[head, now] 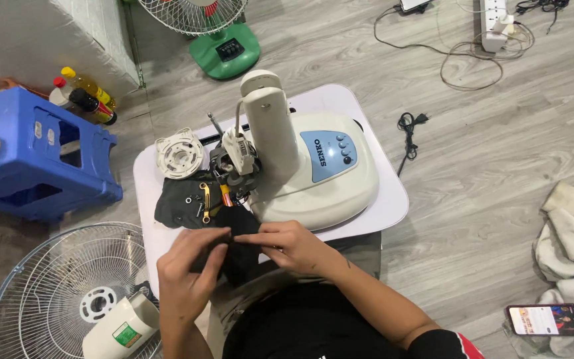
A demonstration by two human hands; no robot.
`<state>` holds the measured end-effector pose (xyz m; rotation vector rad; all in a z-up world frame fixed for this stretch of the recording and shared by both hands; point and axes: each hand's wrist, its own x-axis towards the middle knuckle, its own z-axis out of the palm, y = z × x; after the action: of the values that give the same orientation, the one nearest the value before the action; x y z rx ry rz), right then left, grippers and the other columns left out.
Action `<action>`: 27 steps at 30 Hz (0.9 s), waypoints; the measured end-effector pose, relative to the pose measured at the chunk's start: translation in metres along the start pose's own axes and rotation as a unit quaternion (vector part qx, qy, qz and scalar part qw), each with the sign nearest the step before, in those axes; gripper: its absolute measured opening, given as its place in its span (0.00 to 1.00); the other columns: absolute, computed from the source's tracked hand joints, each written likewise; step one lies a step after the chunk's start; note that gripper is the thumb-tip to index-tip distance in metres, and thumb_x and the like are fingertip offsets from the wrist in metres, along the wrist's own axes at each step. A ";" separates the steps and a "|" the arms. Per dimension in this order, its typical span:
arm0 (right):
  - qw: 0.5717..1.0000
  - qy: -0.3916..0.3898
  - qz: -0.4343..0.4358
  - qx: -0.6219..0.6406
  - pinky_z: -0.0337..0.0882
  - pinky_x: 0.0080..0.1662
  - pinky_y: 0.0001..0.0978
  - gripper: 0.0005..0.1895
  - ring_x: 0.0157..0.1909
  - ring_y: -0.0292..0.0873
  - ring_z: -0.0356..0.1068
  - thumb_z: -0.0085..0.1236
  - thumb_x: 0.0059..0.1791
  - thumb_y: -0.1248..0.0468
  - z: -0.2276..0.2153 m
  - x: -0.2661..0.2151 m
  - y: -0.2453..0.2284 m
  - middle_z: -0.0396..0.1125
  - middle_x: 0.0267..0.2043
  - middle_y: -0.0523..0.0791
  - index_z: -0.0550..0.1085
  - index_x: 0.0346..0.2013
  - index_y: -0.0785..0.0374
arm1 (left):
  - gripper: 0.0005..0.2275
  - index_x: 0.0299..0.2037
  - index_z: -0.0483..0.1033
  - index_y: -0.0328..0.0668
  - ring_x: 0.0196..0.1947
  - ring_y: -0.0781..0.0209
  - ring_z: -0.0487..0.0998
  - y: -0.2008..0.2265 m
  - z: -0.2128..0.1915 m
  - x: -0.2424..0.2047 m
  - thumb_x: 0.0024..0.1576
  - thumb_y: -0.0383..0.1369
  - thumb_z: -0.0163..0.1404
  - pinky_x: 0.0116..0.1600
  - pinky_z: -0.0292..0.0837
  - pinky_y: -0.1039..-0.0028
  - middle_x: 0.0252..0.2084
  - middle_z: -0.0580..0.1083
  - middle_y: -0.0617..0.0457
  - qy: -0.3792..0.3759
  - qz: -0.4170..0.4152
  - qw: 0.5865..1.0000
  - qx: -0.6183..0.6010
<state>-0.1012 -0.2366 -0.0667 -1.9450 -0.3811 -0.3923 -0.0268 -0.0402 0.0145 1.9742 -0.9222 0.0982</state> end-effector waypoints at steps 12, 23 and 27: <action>0.990 0.133 0.022 0.048 0.61 0.33 0.29 0.12 0.28 0.41 0.59 0.53 0.38 0.77 0.019 0.001 0.003 0.62 0.31 0.44 0.67 0.33 0.64 | 0.08 0.38 0.83 0.33 0.28 0.64 0.76 -0.007 0.023 -0.003 0.49 0.22 0.58 0.37 0.70 0.79 0.35 0.82 0.51 0.035 -0.083 0.995 -0.033; 0.968 0.206 0.045 0.138 0.60 0.32 0.22 0.06 0.27 0.33 0.57 0.54 0.44 0.70 0.031 -0.001 -0.017 0.52 0.69 0.52 0.70 0.35 0.68 | 0.08 0.43 0.80 0.26 0.36 0.61 0.76 -0.017 0.063 -0.013 0.59 0.24 0.50 0.44 0.70 0.77 0.41 0.79 0.46 0.127 -0.074 0.979 -0.141; 0.956 0.260 0.011 0.136 0.64 0.32 0.24 0.05 0.29 0.37 0.60 0.56 0.45 0.74 0.044 -0.003 -0.005 0.68 0.58 0.53 0.68 0.31 0.67 | 0.15 0.55 0.72 0.24 0.46 0.47 0.78 -0.025 0.098 -0.026 0.59 0.20 0.43 0.54 0.75 0.64 0.51 0.73 0.40 0.148 0.006 0.985 -0.086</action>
<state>-0.1013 -0.1947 -0.0809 -1.5055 -0.0622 -0.7716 -0.0570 -0.0939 -0.0703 1.7366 -0.7226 0.3011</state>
